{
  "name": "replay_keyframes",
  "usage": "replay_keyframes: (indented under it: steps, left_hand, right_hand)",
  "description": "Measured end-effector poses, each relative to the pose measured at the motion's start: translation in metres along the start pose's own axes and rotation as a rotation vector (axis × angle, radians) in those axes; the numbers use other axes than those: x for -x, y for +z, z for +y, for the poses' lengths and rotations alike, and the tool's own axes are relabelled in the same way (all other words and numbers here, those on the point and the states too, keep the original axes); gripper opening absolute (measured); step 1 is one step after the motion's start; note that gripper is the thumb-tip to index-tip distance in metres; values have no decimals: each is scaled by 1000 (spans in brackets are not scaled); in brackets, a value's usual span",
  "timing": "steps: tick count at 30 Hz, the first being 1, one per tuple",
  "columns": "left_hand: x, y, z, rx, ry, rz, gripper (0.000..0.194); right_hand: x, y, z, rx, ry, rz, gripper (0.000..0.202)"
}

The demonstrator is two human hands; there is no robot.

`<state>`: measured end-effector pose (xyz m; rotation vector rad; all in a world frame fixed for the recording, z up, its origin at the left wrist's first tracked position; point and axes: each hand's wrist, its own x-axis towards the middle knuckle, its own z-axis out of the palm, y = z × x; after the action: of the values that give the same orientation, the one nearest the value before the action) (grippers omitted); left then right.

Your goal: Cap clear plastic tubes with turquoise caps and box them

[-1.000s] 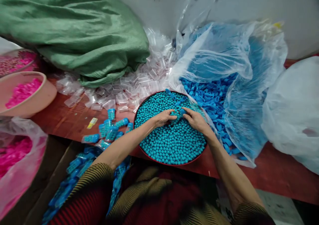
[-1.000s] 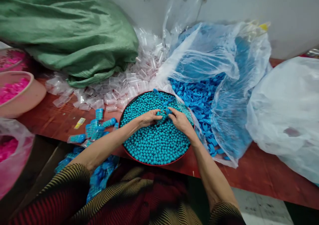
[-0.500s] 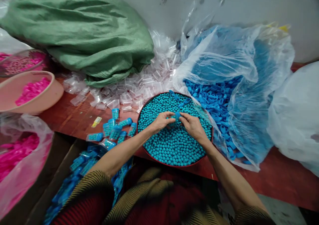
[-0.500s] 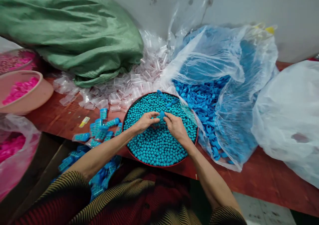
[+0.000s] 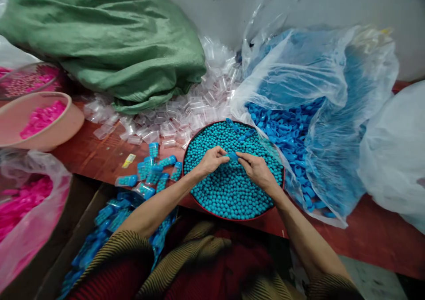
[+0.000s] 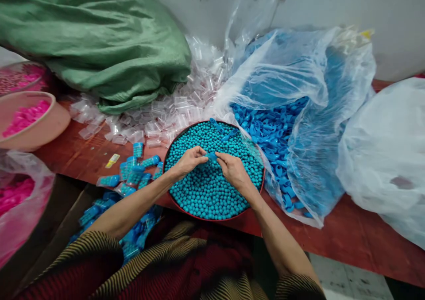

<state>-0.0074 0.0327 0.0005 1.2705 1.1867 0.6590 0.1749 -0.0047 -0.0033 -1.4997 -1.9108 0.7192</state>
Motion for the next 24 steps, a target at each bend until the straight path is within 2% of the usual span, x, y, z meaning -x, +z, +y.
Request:
replay_keyframes:
  steps: [3, 6, 10, 14, 20, 24]
  left_hand:
    - [1, -5, -4, -1, 28, -37, 16]
    - [1, -7, -4, 20, 24, -87, 18]
    - [4, -2, -3, 143, 9, -139, 26]
    - [9, 6, -6, 225, 37, -121, 42]
    - [15, 9, -6, 265, 6, -133, 66]
    - [20, 9, -5, 227, 22, -138, 54]
  right_hand:
    - [2, -9, 3, 15, 1, -76, 26]
    - [2, -13, -1, -48, 42, -9, 25]
    - [1, 2, -11, -237, 138, 100, 22]
    - [1, 17, -16, -321, 187, 140, 20]
    - [2, 15, -18, -348, 174, 127, 20]
    - [5, 9, -16, -315, 127, 57, 21]
